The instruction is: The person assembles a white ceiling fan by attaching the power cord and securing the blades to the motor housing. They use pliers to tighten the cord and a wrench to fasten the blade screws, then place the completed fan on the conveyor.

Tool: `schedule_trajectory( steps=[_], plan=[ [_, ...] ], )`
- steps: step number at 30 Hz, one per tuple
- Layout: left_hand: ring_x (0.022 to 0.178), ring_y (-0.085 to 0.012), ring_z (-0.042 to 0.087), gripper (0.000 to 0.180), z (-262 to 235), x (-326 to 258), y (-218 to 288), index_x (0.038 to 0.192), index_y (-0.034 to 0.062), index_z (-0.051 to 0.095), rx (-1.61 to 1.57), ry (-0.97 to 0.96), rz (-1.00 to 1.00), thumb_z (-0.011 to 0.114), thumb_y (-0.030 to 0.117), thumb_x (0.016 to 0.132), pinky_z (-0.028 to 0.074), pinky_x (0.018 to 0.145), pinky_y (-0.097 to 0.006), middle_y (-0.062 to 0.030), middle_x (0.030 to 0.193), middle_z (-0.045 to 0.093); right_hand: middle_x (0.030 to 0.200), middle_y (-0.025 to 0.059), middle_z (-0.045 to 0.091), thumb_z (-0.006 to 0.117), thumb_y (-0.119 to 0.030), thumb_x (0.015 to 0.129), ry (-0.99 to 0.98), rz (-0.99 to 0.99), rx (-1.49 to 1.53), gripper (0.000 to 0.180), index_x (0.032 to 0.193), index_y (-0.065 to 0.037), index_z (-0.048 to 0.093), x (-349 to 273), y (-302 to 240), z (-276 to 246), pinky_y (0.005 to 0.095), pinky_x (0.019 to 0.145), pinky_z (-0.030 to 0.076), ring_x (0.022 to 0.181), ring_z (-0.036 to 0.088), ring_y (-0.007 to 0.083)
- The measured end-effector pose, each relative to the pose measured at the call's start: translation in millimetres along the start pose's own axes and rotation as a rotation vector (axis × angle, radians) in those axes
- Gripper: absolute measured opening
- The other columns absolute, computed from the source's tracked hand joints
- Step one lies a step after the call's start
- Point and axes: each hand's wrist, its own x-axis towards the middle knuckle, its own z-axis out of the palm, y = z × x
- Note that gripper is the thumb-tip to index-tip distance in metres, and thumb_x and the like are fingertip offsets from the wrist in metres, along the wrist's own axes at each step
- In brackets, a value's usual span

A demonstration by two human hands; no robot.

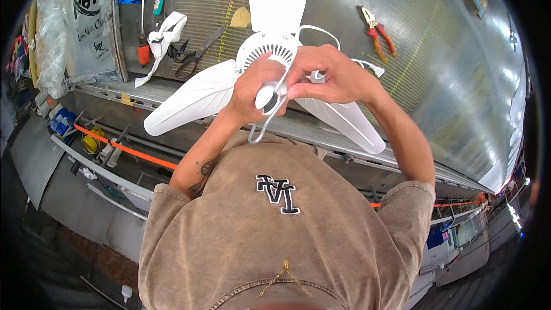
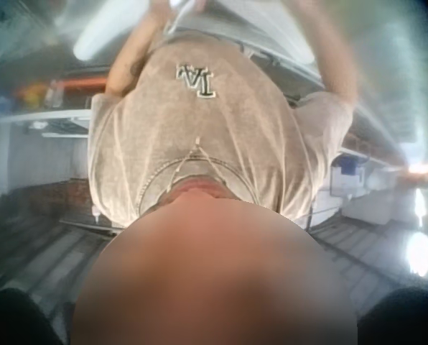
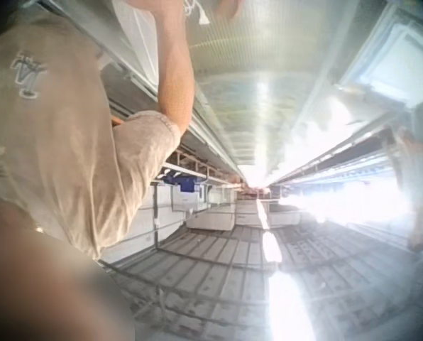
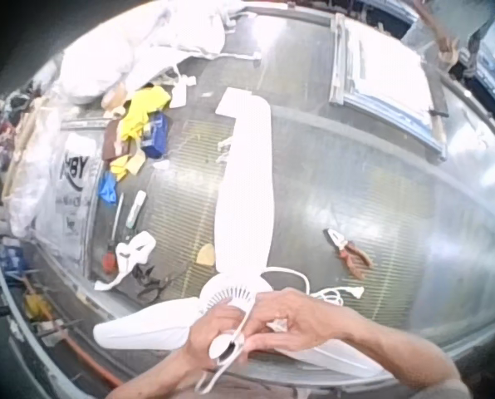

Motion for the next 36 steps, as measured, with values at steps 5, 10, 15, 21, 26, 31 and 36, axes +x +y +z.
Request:
schedule_trajectory(
  steps=[5, 10, 15, 21, 26, 31, 36],
  plan=[
    [0.111, -0.0334, 0.068, 0.061, -5, -4, 3, 0.123, 0.0009, 0.062, 0.039, -0.066, -0.084, 0.092, 0.028, 0.077, 0.043, 0.115, -0.055, -0.0149, 0.116, 0.07, 0.083, 0.0047, 0.071, 0.077, -0.01, 0.093, 0.181, 0.232, 0.035, 0.009, 0.098, -0.003, 0.075, -42, -36, -7, 0.0298, 0.066, 0.048, 0.073, 0.064, 0.0157],
    [0.133, -0.0341, 0.054, 0.129, -23, -7, 27, 0.146, -0.0115, 0.044, -0.143, 0.137, 0.036, 0.072, 0.088, 0.07, 0.041, 0.113, -0.048, -0.0253, 0.148, 0.05, 0.083, 0.0098, 0.074, 0.073, -0.005, 0.091, 0.367, 0.224, -0.228, 0.015, 0.105, -0.003, 0.079, -76, -83, 11, 0.0302, 0.064, 0.05, 0.072, 0.065, 0.0195],
    [0.098, -0.0253, 0.073, 0.055, -52, 20, 119, 0.135, -0.0088, 0.058, -0.389, 0.085, -0.214, 0.061, 0.037, 0.106, 0.057, 0.09, -0.038, -0.0203, 0.11, 0.073, 0.083, 0.0093, 0.075, 0.074, -0.005, 0.09, 0.531, 0.115, -0.318, 0.016, 0.106, -0.003, 0.079, -90, -127, 44, 0.0321, 0.06, 0.049, 0.064, 0.063, 0.0193],
    [0.089, -0.0255, 0.078, 0.031, -69, 24, 155, 0.128, -0.0078, 0.063, -0.601, 0.102, -0.464, 0.051, 0.016, 0.111, 0.064, 0.081, -0.035, -0.0232, 0.108, 0.075, 0.094, 0.0063, 0.076, 0.07, -0.004, 0.097, 0.837, 0.108, 0.124, 0.023, 0.12, 0.001, 0.072, -107, -135, 90, 0.0247, 0.064, 0.053, 0.077, 0.068, 0.009],
    [0.083, -0.019, 0.074, 0.038, -69, -6, 150, 0.133, -0.006, 0.063, -0.919, -0.383, -0.748, 0.049, 0.023, 0.113, 0.061, 0.075, -0.031, -0.0138, 0.099, 0.076, 0.107, 0.0098, 0.076, 0.067, -0.008, 0.1, 0.768, -0.039, 0.112, 0.028, 0.127, 0.001, 0.068, -116, -119, 85, 0.0275, 0.077, 0.057, 0.089, 0.07, 0.0107],
    [0.082, -0.0144, 0.069, 0.041, -72, -25, 140, 0.14, -0.0075, 0.057, -1.075, -0.166, -0.69, 0.05, 0.022, 0.112, 0.06, 0.075, -0.029, -0.0085, 0.096, 0.072, 0.121, 0.0184, 0.074, 0.072, -0.045, 0.097, 1.248, 0.205, -0.479, 0.065, 0.141, 0.001, 0.059, -142, 24, -21, 0.0397, 0.095, 0.056, 0.106, 0.073, 0.0258],
    [0.112, -0.0261, 0.072, 0.052, -91, -29, 149, 0.154, -0.0082, 0.04, -1.217, -0.08, -0.631, 0.053, 0.015, 0.109, 0.059, 0.1, -0.04, -0.0245, 0.136, 0.065, 0.14, 0.0202, 0.059, 0.082, -0.048, 0.084, 0.868, 0.782, -1.102, 0.075, 0.142, -0.008, 0.059, -154, 121, -45, 0.0475, 0.104, 0.05, 0.126, 0.059, 0.0386]
  ],
)
